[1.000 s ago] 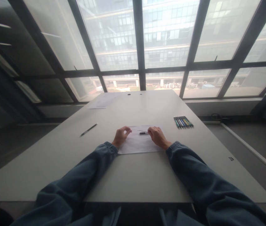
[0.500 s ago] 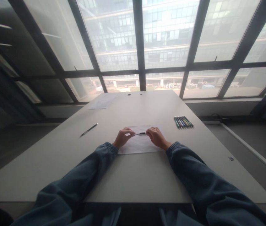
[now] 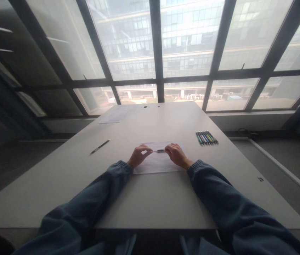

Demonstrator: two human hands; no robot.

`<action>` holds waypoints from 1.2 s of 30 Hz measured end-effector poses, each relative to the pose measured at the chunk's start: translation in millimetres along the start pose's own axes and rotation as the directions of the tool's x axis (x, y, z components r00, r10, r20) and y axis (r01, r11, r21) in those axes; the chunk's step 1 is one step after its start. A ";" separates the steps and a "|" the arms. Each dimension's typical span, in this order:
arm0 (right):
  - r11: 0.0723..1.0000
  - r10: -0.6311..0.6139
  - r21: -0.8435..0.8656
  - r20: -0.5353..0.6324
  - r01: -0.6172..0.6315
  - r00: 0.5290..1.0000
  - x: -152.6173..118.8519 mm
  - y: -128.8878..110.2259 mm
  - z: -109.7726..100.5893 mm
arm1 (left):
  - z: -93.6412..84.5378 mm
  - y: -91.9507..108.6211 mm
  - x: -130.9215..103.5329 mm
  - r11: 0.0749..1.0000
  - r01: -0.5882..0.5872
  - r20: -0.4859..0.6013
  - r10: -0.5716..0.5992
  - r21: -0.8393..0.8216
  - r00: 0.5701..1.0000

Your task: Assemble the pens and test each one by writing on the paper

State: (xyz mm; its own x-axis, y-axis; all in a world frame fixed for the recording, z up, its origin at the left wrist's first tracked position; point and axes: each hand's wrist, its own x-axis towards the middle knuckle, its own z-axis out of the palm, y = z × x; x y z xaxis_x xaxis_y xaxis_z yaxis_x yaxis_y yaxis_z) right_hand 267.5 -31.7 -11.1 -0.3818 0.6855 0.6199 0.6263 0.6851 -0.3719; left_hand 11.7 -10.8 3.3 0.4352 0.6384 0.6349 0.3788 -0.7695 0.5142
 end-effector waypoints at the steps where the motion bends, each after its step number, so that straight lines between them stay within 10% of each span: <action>1: 1.000 -0.014 0.003 -0.006 0.014 1.000 0.0 0.0 0.4 | 0.3 -0.4 0.0 1.000 -0.015 -0.005 0.015 0.004 1.000; 36: 0.991 -0.122 0.074 0.097 0.115 0.988 -0.1 -17.6 -2.8 | 2.0 6.4 -1.2 0.981 -0.164 0.143 0.148 0.102 0.979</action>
State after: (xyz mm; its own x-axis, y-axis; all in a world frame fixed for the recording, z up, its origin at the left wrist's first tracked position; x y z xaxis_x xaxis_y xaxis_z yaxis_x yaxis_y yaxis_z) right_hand 258.4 -44.4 -2.7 -0.5194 0.6178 0.5904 0.5268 0.7755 -0.3481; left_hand 15.2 -16.5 4.8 0.5989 0.5130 0.6149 0.3841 -0.8578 0.3415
